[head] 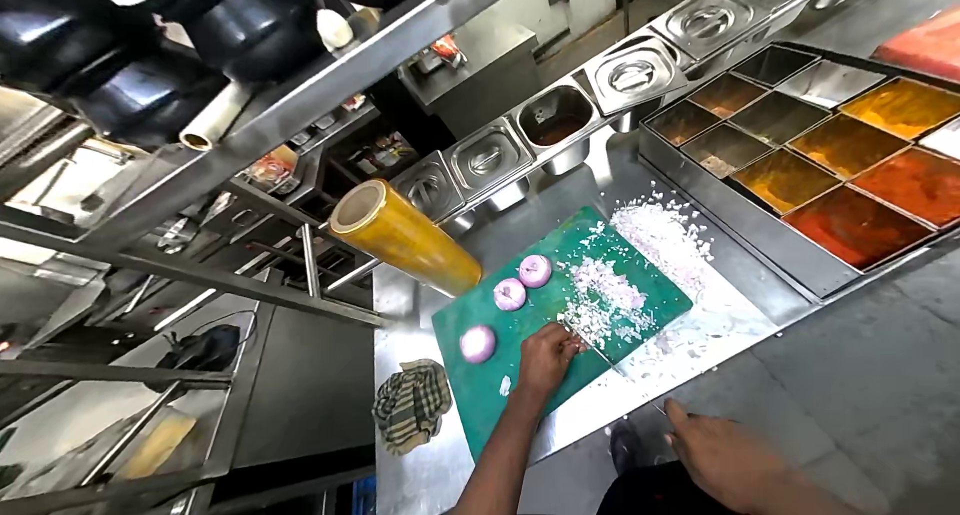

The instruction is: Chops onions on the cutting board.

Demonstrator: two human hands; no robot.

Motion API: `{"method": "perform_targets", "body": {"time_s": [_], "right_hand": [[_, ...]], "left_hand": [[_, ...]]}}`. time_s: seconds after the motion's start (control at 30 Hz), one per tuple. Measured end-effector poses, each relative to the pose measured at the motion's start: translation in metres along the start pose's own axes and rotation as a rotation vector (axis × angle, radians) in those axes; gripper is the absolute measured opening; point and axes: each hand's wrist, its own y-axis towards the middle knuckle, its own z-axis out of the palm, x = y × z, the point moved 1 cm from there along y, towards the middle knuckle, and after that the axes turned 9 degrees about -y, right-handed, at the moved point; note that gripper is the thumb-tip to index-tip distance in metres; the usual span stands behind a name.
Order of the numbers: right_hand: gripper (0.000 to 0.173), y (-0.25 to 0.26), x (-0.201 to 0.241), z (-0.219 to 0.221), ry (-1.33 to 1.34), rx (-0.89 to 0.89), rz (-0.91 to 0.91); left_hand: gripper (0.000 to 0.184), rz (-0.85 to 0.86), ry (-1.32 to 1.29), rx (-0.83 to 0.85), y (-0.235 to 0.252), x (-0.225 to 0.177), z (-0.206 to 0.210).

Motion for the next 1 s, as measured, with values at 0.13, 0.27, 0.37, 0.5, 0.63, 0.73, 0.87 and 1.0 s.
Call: {"method": "perform_targets", "body": {"time_s": [0.13, 0.27, 0.37, 0.5, 0.63, 0.73, 0.87, 1.0], "right_hand": [[0.044, -0.024, -0.003, -0.007, -0.025, -0.075, -0.042], [0.046, 0.0, -0.007, 0.009, -0.012, -0.006, -0.006], [0.044, -0.014, -0.004, -0.002, -0.021, -0.051, -0.03], [0.044, -0.022, -0.006, 0.005, 0.009, -0.066, -0.05], [0.044, -0.007, 0.0, 0.004, 0.007, -0.036, -0.028], [0.045, -0.034, -0.004, -0.004, 0.026, -0.092, -0.077], [0.046, -0.006, -0.003, 0.014, 0.016, -0.03, -0.023], [0.043, -0.028, -0.003, 0.001, 0.023, -0.12, -0.082]], "left_hand": [[0.019, 0.029, -0.011, -0.03, -0.004, 0.005, 0.002], [0.018, 0.083, -0.014, -0.05, -0.003, 0.008, 0.003], [0.017, 0.123, -0.001, -0.059, -0.005, 0.01, 0.003], [0.015, 0.178, 0.013, -0.083, -0.005, 0.012, 0.004], [0.015, 0.224, 0.028, -0.087, -0.007, 0.014, 0.004], [0.012, 0.251, 0.01, -0.108, -0.01, 0.017, 0.006], [0.011, 0.304, -0.009, -0.123, -0.01, 0.022, 0.009], [0.01, 0.352, -0.032, -0.126, -0.009, 0.026, 0.008]]}}
